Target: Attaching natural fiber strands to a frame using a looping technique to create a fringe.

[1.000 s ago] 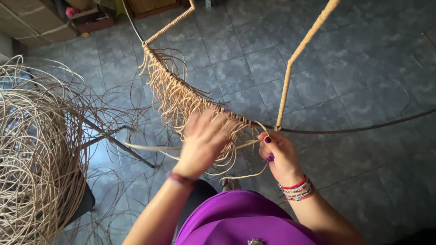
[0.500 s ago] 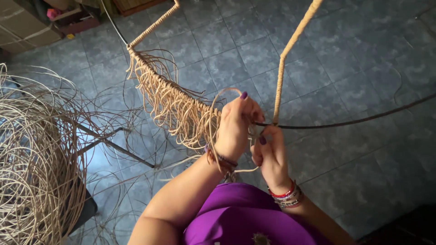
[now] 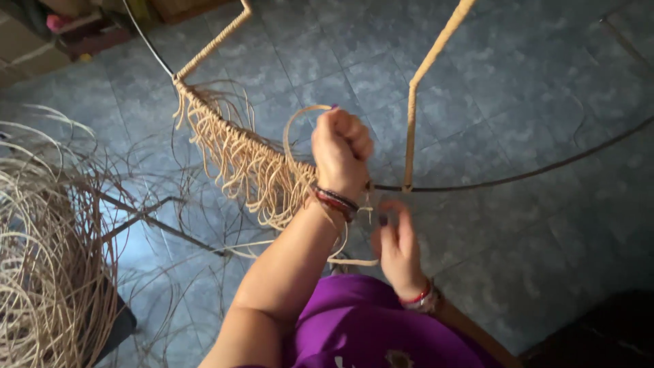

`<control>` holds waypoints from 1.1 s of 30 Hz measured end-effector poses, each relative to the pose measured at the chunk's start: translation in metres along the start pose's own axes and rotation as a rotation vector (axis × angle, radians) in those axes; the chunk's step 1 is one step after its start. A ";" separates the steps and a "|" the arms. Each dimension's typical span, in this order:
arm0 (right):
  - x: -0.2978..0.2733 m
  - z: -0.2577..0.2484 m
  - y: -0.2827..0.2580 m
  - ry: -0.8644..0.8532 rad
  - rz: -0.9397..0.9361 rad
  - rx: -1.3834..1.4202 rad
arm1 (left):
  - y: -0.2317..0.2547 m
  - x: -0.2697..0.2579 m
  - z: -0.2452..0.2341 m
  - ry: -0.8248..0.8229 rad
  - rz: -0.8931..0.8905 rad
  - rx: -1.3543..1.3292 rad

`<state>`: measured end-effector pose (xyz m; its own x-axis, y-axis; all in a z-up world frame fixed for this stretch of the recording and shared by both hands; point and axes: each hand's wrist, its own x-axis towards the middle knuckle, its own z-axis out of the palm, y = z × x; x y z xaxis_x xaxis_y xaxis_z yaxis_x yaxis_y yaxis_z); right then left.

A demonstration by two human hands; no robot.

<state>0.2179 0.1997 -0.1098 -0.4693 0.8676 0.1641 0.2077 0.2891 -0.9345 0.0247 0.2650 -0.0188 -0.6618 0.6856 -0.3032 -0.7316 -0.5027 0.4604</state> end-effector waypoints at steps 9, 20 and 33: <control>0.007 -0.001 0.003 -0.139 0.058 0.338 | -0.010 -0.008 -0.001 -0.289 0.318 0.125; 0.034 -0.045 -0.058 -0.699 -0.281 -0.416 | -0.001 -0.141 -0.078 -0.572 0.308 0.446; 0.107 -0.043 -0.071 -0.440 -0.863 -0.818 | -0.037 -0.125 -0.121 -0.485 0.409 0.085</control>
<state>0.1904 0.2896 -0.0125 -0.9280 0.1112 0.3556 0.0871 0.9927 -0.0832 0.1150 0.1339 -0.0987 -0.7213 0.6175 0.3136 -0.4072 -0.7444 0.5292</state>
